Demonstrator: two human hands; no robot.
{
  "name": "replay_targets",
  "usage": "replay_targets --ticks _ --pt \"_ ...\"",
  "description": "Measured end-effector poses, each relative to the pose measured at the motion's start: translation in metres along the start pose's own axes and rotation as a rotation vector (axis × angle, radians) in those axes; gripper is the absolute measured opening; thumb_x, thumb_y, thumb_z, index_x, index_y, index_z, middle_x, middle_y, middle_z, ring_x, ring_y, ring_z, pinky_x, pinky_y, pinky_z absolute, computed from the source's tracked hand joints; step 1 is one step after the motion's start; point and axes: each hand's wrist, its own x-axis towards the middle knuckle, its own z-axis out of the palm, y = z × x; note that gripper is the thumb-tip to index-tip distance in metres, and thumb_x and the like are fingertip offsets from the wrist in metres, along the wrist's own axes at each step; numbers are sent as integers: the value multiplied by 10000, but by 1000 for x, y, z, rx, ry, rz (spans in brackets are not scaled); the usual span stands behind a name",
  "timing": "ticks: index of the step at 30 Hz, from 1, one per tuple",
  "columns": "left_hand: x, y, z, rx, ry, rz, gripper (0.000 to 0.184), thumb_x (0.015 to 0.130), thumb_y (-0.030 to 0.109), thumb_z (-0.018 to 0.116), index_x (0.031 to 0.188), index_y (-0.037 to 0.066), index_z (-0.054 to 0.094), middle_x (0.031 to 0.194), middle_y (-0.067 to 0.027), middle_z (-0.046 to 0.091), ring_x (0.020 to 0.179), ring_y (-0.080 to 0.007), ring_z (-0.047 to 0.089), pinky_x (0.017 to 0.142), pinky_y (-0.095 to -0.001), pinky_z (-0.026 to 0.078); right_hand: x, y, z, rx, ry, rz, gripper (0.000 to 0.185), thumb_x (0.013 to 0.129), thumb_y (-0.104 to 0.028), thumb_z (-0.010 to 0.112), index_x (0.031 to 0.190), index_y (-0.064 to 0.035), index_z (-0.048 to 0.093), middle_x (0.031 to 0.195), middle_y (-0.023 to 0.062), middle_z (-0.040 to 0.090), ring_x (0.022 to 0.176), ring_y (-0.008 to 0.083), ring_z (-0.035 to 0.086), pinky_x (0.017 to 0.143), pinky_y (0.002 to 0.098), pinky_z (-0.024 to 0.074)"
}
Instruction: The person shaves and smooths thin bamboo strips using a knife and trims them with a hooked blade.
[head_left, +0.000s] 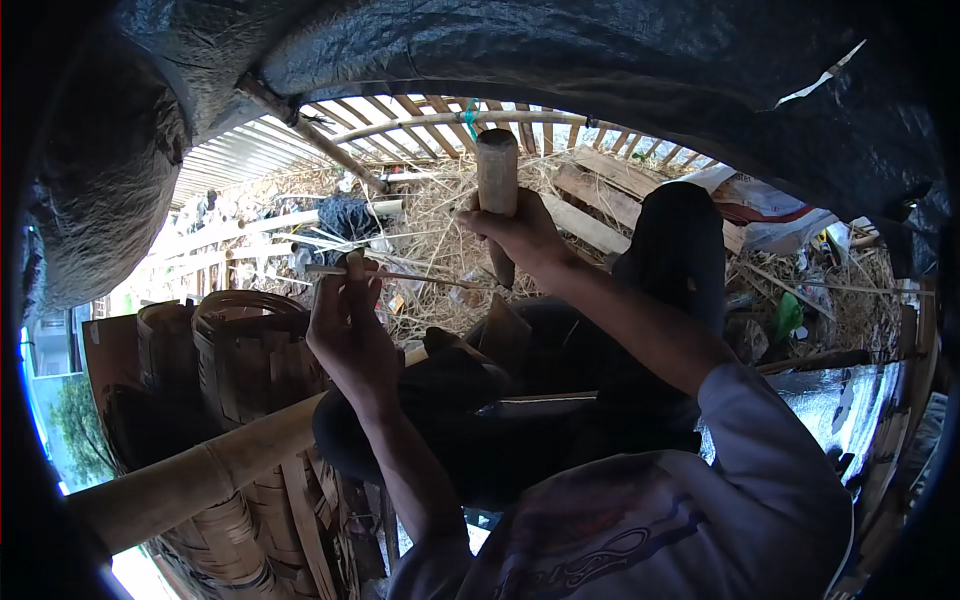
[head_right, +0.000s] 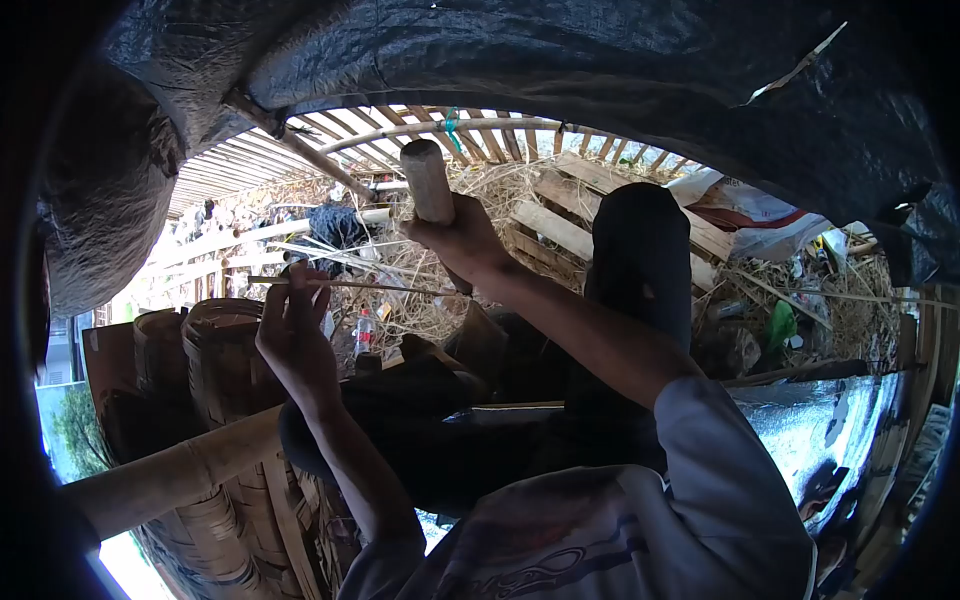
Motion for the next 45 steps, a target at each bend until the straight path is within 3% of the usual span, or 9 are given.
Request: replay_targets --ticks 9,12,16,29,31,32,36,41,45 --pt "0 -3 -2 94 28 54 256 944 184 503 898 -36 626 825 -121 669 791 -151 656 698 -294 537 2 -9 -11 117 40 -25 266 795 -278 680 882 -52 572 734 26 568 730 123 542 747 318 398" --pt "0 -4 -2 57 34 38 243 929 188 532 894 -35 622 809 -121 674 785 -160 665 685 -286 531 5 -8 -10 -58 87 77 322 774 -307 701 838 -11 592 699 36 589 650 93 537 597 295 424" --pt "0 1 -5 145 -23 40 223 916 167 550 873 -42 616 781 -101 665 752 -132 650 675 -270 536 -3 -23 -9 -131 -13 102 423 760 -334 721 963 18 603 743 42 602 669 93 522 625 284 419" --pt "-2 2 -3 137 -16 -8 242 907 201 580 840 -31 581 755 -101 657 748 -124 644 619 -255 513 0 -12 -10 -154 -44 115 419 762 -338 728 963 7 601 751 35 590 694 92 524 635 287 427" --pt "-3 3 -2 162 -8 22 243 905 204 583 843 -31 582 753 -99 657 738 -119 637 620 -258 511 3 -4 -5 -134 4 -97 409 773 -401 714 860 -32 561 545 -24 472 439 44 408 415 249 322" --pt "-3 4 -2 186 2 56 244 904 207 586 847 -30 582 752 -96 657 728 -114 630 620 -261 510 2 -3 -8 -133 4 -97 409 773 -401 714 860 -32 561 545 -24 472 439 44 408 415 249 322" --pt "-3 9 -6 312 -17 8 240 897 199 594 843 -34 580 750 -99 655 730 -132 633 632 -276 511 -2 -12 -12 -267 -77 -27 433 777 -422 706 900 -30 571 655 18 537 606 76 505 539 281 405" --pt "-1 -2 0 68 -5 -17 278 955 236 479 933 -32 552 859 -133 645 778 -167 630 679 -307 526 -1 -5 -14 -405 -129 -2 411 786 -417 699 916 -52 564 719 40 575 683 100 563 598 289 455" --pt "-3 -11 -1 -2 -60 -103 327 980 277 398 961 -23 528 888 -144 630 801 -169 618 710 -322 529 -3 -10 -17 -20 -215 134 302 797 -324 688 941 -90 564 819 33 603 790 119 594 638 311 491"
